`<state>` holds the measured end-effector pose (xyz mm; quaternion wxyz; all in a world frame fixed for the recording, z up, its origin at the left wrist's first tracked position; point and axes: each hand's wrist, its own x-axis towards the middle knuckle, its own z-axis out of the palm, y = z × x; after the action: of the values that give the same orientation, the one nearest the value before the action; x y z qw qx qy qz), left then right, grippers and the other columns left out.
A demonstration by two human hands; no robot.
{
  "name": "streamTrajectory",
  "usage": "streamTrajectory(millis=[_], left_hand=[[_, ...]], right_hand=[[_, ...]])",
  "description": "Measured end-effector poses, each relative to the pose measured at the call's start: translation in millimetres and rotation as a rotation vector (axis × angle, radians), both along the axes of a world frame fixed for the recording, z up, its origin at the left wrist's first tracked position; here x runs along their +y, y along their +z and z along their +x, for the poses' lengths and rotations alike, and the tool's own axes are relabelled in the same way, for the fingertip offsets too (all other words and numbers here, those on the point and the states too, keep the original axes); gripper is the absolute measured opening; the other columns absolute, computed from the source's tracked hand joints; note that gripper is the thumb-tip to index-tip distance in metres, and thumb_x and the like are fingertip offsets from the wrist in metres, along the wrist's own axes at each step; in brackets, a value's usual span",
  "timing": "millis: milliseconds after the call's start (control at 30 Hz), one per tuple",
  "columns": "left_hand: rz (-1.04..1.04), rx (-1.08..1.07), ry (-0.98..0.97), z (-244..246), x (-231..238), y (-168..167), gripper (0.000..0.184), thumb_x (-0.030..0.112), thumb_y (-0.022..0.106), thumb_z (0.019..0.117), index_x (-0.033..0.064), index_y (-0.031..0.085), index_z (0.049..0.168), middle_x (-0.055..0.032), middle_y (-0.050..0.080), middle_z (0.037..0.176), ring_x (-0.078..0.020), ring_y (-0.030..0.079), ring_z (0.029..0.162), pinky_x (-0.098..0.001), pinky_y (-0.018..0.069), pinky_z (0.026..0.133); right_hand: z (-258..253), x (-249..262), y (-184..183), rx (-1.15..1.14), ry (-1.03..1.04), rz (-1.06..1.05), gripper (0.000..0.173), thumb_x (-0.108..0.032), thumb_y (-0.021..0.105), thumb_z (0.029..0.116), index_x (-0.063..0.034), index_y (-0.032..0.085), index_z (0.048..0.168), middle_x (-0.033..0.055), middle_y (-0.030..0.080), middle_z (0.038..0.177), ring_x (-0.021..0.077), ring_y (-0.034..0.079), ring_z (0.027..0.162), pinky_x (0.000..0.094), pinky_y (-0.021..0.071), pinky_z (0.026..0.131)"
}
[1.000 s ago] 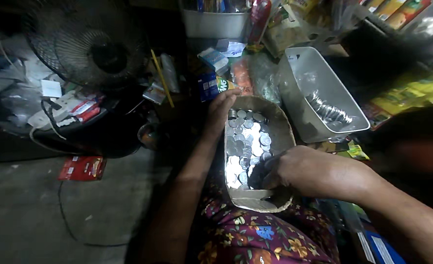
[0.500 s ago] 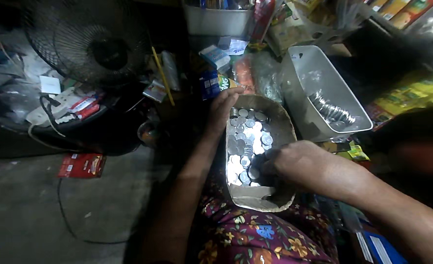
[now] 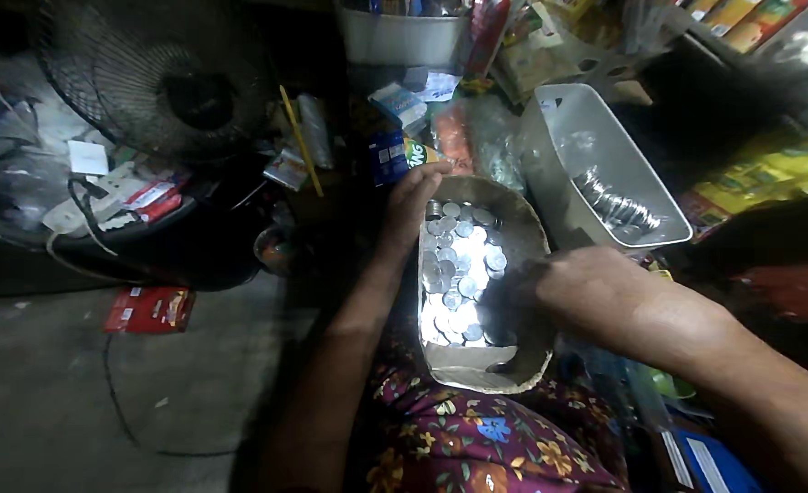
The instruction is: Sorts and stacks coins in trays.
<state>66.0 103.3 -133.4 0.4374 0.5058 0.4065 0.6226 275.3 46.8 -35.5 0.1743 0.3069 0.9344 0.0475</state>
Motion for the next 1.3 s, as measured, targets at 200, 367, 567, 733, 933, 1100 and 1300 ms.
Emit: streamTrajectory(millis=[200, 367, 567, 733, 933, 1100, 1300], left_hand=[[0.309, -0.071, -0.029, 0, 36, -49, 0.037, 0.016, 0.041, 0.1058, -0.0073, 0.062, 0.125, -0.0173, 0.067, 0.127, -0.0148, 0.062, 0.118, -0.0319, 0.0501, 0.1], [0.029, -0.051, -0.007, 2, 5, -5, 0.034, 0.013, 0.038, 0.1061, -0.0035, 0.061, 0.124, -0.0086, 0.063, 0.123, -0.0056, 0.058, 0.111, -0.0249, 0.0463, 0.098], [0.029, -0.008, -0.007, 0, 6, -7, 0.035, 0.014, 0.037, 0.1062, -0.0031, 0.061, 0.125, -0.0088, 0.063, 0.125, -0.0062, 0.058, 0.112, -0.0259, 0.0459, 0.099], [0.02, 0.025, 0.0, 0, 3, -1, 0.036, 0.012, 0.036, 0.1055, -0.0051, 0.06, 0.126, -0.0096, 0.063, 0.125, -0.0056, 0.058, 0.112, -0.0251, 0.0464, 0.098], [-0.024, 0.062, -0.005, -1, 1, 2, 0.036, 0.014, 0.035, 0.1067, -0.0027, 0.059, 0.128, -0.0061, 0.061, 0.126, -0.0032, 0.057, 0.113, -0.0236, 0.0454, 0.1], [0.182, 0.027, -0.046, -11, 22, -34, 0.038, 0.018, 0.039, 0.1076, -0.0037, 0.061, 0.13, -0.0083, 0.066, 0.126, -0.0077, 0.062, 0.114, -0.0272, 0.0502, 0.099], [0.166, 0.056, -0.02, -11, 16, -30, 0.038, 0.018, 0.039, 0.1065, -0.0029, 0.06, 0.13, -0.0079, 0.064, 0.128, -0.0059, 0.06, 0.114, -0.0247, 0.0485, 0.098]], right_hand=[[-17, -2, -5, -0.119, -0.04, -0.067, 0.013, 0.0, 0.066, 0.0919, -0.0073, 0.076, 0.098, 0.0166, 0.069, 0.09, 0.0364, 0.069, 0.082, 0.0499, 0.054, 0.063], [1, 8, -6, 0.135, 0.005, -0.034, 0.032, 0.002, 0.074, 0.0846, -0.0193, 0.079, 0.108, 0.0125, 0.07, 0.086, 0.0354, 0.07, 0.075, 0.0526, 0.0552, 0.06], [1, 4, 0, 0.019, -0.119, 0.088, 0.006, 0.001, 0.077, 0.0829, -0.0027, 0.072, 0.082, 0.0151, 0.067, 0.079, 0.036, 0.068, 0.071, 0.0515, 0.0533, 0.056], [-21, -5, 4, -0.094, -0.185, 0.055, 0.006, 0.0, 0.069, 0.0894, -0.0004, 0.071, 0.083, 0.0157, 0.065, 0.079, 0.0338, 0.067, 0.072, 0.0457, 0.0498, 0.055], [8, 11, 2, 0.302, -0.102, 0.048, 0.039, 0.003, 0.074, 0.0856, -0.0186, 0.076, 0.119, 0.0152, 0.071, 0.091, 0.0369, 0.069, 0.075, 0.0539, 0.0538, 0.06], [82, 15, 6, 0.799, 0.034, -0.08, 0.033, -0.009, 0.054, 0.0946, -0.0165, 0.076, 0.119, -0.0034, 0.071, 0.092, 0.0055, 0.065, 0.08, 0.0251, 0.0569, 0.074], [128, 9, -47, 0.933, -0.158, -0.326, 0.026, -0.02, 0.057, 0.1001, -0.0061, 0.078, 0.108, 0.0012, 0.074, 0.1, 0.0016, 0.067, 0.092, 0.0209, 0.0542, 0.087]])
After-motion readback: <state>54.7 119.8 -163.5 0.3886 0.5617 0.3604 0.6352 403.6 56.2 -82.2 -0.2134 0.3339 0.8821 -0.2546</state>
